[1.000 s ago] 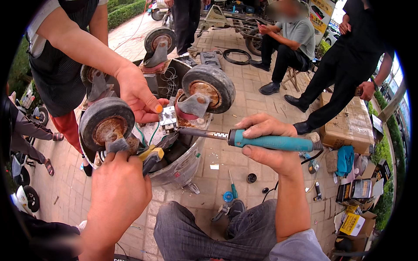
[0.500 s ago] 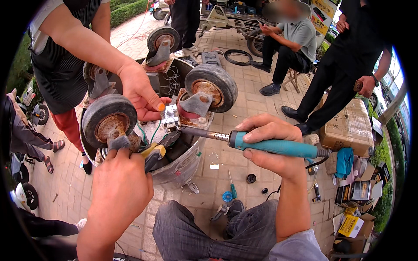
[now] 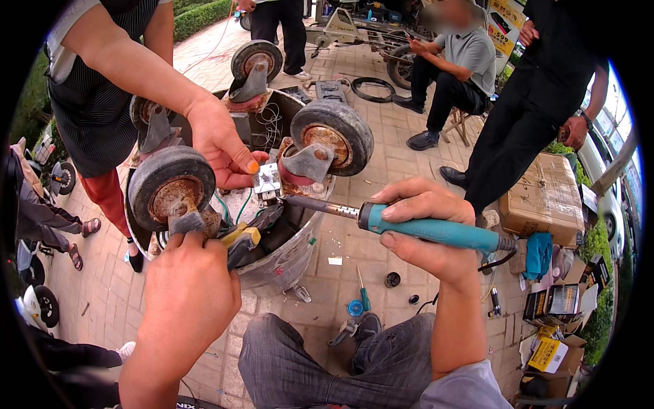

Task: The person uses a soldering iron and pliers to solder wires on a small electronic component held by another person. The person repeatedly applies solder to the component's terminals while the other person holds it steady.

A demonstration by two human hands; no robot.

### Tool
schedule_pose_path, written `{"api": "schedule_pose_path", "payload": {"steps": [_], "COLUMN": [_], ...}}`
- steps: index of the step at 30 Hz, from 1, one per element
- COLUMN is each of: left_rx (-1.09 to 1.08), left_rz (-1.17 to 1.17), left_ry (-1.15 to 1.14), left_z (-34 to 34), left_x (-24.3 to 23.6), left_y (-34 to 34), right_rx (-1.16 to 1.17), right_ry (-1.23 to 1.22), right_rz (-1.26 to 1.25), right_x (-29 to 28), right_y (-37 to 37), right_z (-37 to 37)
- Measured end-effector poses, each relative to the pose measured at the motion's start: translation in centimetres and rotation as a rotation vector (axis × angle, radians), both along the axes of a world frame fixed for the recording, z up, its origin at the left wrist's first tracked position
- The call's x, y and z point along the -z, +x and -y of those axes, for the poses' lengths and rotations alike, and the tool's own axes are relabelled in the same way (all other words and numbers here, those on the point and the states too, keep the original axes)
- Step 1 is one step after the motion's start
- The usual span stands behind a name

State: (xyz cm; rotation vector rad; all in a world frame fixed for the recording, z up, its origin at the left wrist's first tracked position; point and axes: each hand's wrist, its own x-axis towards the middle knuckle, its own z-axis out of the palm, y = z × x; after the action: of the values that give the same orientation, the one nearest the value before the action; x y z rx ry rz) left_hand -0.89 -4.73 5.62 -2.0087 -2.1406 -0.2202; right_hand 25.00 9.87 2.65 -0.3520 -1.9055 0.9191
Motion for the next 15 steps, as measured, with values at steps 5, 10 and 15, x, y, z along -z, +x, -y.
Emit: {"api": "schedule_pose_path", "payload": {"steps": [5,10,15], "left_rx": [-0.002,0.004,0.001], "left_rz": [-0.004,-0.005,-0.004], "left_ry": [-0.008,0.000,-0.008], "left_z": [-0.08,-0.07,-0.11], "left_x": [-0.04,0.03,-0.06], "left_y": [-0.03,-0.07,-0.09], "right_rx": [0.005,0.007,0.001], "right_ry": [-0.005,-0.015,-0.001], "right_rz": [0.004,-0.001,0.007], "right_x": [0.18,0.34,0.24], "right_y": [-0.22,-0.17,-0.09], "right_z": [-0.08,-0.08,-0.18]}}
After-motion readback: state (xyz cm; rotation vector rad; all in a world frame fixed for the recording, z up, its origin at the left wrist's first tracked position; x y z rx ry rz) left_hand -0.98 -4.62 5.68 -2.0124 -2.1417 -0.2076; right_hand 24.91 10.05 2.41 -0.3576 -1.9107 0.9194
